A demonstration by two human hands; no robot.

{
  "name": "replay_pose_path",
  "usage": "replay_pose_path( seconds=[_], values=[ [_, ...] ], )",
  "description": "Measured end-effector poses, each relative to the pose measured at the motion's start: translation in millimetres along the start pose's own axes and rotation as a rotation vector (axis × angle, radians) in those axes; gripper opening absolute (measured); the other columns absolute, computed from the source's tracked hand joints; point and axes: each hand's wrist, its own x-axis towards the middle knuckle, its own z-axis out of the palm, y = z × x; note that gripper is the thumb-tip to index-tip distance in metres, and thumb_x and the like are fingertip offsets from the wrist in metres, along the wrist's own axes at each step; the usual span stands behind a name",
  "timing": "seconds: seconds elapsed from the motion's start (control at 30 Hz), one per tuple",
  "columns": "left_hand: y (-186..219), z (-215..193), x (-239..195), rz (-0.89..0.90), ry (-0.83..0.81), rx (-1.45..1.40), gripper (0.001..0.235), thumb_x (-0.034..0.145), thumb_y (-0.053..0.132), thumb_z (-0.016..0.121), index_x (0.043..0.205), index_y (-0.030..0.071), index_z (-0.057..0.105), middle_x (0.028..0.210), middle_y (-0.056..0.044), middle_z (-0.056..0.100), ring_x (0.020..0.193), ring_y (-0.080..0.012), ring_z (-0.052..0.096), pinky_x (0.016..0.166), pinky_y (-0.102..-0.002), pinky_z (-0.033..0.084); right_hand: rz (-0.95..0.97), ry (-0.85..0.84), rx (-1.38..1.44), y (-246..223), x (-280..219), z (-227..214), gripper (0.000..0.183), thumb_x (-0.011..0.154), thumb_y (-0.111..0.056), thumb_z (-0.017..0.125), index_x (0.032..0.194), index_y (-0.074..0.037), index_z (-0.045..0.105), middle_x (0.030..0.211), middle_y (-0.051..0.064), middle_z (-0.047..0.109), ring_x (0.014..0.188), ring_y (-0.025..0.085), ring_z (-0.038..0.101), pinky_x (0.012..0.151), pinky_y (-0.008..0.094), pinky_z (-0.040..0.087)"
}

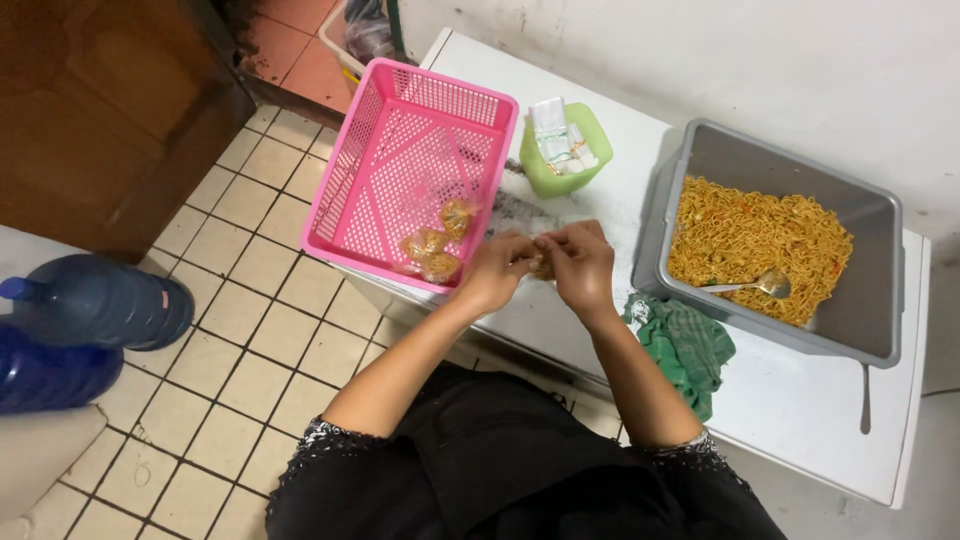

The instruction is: Packaging cooked noodles into small plastic bags for takeout.

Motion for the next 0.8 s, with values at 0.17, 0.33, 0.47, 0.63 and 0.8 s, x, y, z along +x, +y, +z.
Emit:
replay_pose_path(
  seconds=[0.17, 0.33, 0.47, 0.63, 0.8],
  values=[
    [-11.7, -15.1, -2.0, 0.044, -0.083, 0.024, 0.017, 0.088, 0.015, 0.070, 0.098, 0.002, 0.073, 0.094, -0.014, 0.067, 0.092, -0.0303, 0.066, 0.081, -0.041, 0.050, 0.131, -0.103, -0.051, 4.9, 1.9, -1.5, 0.014, 0.094, -0.004, 0.073, 0.106, 0.000, 0.079, 0.096, 0.011, 0.077, 0.091, 0.018, 0.066, 0.079, 0.030, 0.055],
    [-21.6, -11.9, -7.9, 0.040, -0.179, -0.081, 0.014, 0.088, 0.013, 0.070, 0.094, 0.001, 0.073, 0.093, -0.013, 0.068, 0.089, -0.0273, 0.068, 0.079, -0.038, 0.052, 0.508, -0.027, 0.083, 11.5, -11.5, -1.4, 0.017, 0.089, -0.008, 0.080, 0.100, 0.004, 0.076, 0.095, 0.019, 0.073, 0.087, 0.023, 0.069, 0.079, 0.035, 0.054],
    [-19.1, -17.2, -5.8, -0.016, -0.186, -0.125, 0.012, 0.091, 0.014, 0.070, 0.095, 0.003, 0.073, 0.092, -0.011, 0.068, 0.086, -0.0240, 0.068, 0.077, -0.037, 0.053, -0.128, -0.130, -0.289, -32.9, -18.6, -3.5, 0.021, 0.082, 0.000, 0.077, 0.104, 0.001, 0.078, 0.103, 0.017, 0.073, 0.110, 0.032, 0.066, 0.094, 0.039, 0.052],
    [-18.5, -11.6, -10.9, 0.090, -0.075, -0.033, 0.012, 0.090, 0.011, 0.070, 0.098, 0.004, 0.074, 0.095, -0.010, 0.068, 0.088, -0.0218, 0.066, 0.077, -0.036, 0.052, -0.224, -0.062, -0.413, -38.3, -23.9, 8.1, 0.021, 0.081, 0.003, 0.077, 0.102, 0.001, 0.074, 0.101, 0.016, 0.071, 0.106, 0.034, 0.066, 0.092, 0.043, 0.053],
    [-34.1, 16.7, -14.6, 0.082, 0.199, -0.444, 0.016, 0.091, 0.005, 0.071, 0.101, 0.000, 0.060, 0.093, -0.004, 0.065, 0.091, -0.0138, 0.065, 0.085, -0.032, 0.055, -0.337, 0.155, -0.417, -26.2, -30.5, 29.7, 0.014, 0.084, 0.002, 0.076, 0.095, 0.001, 0.068, 0.099, 0.015, 0.066, 0.104, 0.036, 0.062, 0.099, 0.048, 0.052]
  ],
)
